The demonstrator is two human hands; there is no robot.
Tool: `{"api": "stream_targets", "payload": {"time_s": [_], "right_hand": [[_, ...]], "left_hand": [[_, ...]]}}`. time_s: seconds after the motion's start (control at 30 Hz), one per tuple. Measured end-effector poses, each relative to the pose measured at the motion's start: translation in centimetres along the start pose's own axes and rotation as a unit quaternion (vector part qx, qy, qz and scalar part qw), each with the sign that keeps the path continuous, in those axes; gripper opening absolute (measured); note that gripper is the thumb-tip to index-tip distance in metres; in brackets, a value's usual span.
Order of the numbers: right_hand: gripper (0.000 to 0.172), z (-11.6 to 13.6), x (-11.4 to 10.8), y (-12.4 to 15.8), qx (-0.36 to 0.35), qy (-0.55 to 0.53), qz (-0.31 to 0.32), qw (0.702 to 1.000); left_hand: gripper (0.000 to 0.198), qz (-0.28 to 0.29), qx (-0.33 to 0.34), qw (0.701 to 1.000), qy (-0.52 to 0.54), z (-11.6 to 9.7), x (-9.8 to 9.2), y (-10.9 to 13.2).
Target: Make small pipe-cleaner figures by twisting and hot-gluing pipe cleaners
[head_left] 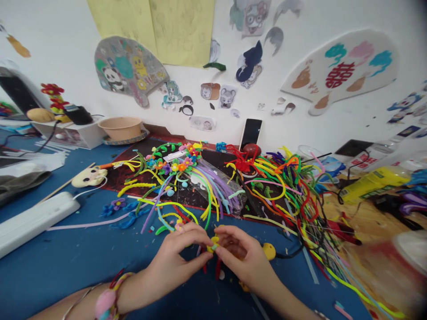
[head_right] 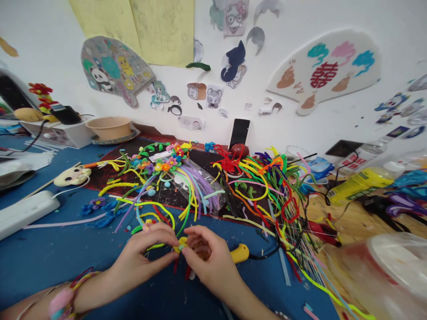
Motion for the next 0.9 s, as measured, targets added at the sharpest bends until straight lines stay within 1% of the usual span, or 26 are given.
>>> {"api": "stream_targets", "payload": {"time_s": [0.1,0.2,0.43,0.63,0.9], "right_hand": [[0.019,0.7,-0.3,0.2,-0.053,0.059,-0.029,0.996],[0.021,1.1,-0.4,0.4,-0.085,0.081,-0.043,0.992],[0.023,1.1,0.0,0.6,-0.083,0.070,-0.052,0.993],[0.028,1.1,0.1,0.7,-0.080,0.093,-0.062,0.990],[0.031,1.9,0.5,1.0,-0.099,0.127,-0.072,0.984]], "left_hand": [[0.015,-0.003,0.003,1.000,-0.005,0.0,0.0,0.1],[0.016,-0.005,0.005,1.000,-0.003,0.0,0.1,0.2],[0.017,0.002,0.017,1.000,0.021,-0.4,0.7,0.3],[0.016,-0.002,0.010,1.000,0.022,-0.5,0.8,0.3],[0.019,0.001,0.014,1.000,0.021,-0.7,1.1,0.4]]}}
Point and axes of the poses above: each hand's wrist, its own y-axis away from the middle knuckle, its own x-axis out of the palm, z = x × y, the point moved 7 cm from there along -y, towards the middle knuckle, and after that the axes turned 7 degrees about x, right-handed, at the moved point
